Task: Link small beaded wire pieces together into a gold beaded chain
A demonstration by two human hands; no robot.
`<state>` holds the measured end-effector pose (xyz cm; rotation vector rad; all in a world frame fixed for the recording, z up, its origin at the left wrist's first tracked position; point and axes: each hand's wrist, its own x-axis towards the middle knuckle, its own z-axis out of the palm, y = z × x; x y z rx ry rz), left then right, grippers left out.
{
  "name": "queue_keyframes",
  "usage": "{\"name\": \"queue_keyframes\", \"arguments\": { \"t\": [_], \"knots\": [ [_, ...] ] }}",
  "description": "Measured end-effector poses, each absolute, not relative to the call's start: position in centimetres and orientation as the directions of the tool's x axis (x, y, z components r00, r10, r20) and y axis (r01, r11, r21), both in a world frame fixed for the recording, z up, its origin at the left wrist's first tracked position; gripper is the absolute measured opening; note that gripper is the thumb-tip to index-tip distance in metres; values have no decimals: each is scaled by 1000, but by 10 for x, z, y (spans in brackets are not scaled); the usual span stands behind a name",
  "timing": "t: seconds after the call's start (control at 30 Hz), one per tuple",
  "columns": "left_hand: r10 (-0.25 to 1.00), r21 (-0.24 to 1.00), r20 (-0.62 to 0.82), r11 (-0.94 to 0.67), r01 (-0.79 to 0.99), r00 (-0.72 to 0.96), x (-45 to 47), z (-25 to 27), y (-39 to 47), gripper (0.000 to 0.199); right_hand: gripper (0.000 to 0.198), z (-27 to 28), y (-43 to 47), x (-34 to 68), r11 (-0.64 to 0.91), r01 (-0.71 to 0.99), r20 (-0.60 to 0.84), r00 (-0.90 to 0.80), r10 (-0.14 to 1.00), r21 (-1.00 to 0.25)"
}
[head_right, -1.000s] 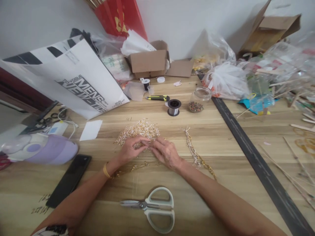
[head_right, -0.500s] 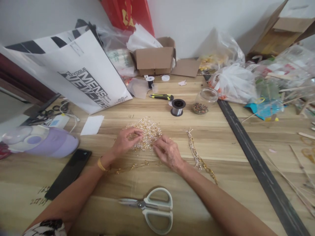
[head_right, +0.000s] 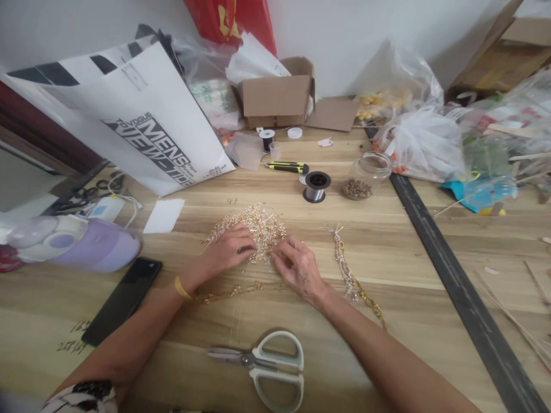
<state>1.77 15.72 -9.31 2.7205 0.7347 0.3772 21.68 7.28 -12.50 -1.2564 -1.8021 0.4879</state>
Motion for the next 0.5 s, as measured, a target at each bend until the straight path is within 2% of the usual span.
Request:
{"name": "queue_keyframes", "arguments": {
  "t": [0.2,0.5],
  "knots": [
    [524,304,149,-831,465,839,19,-93,155,16,13,-126,74,217,420,562,426,-130,895,-712],
    [536,355,125,-810,467,835,16,-93,160,22,12,-127,74,217,408,559,420,-115,900,-722]
  ]
}}
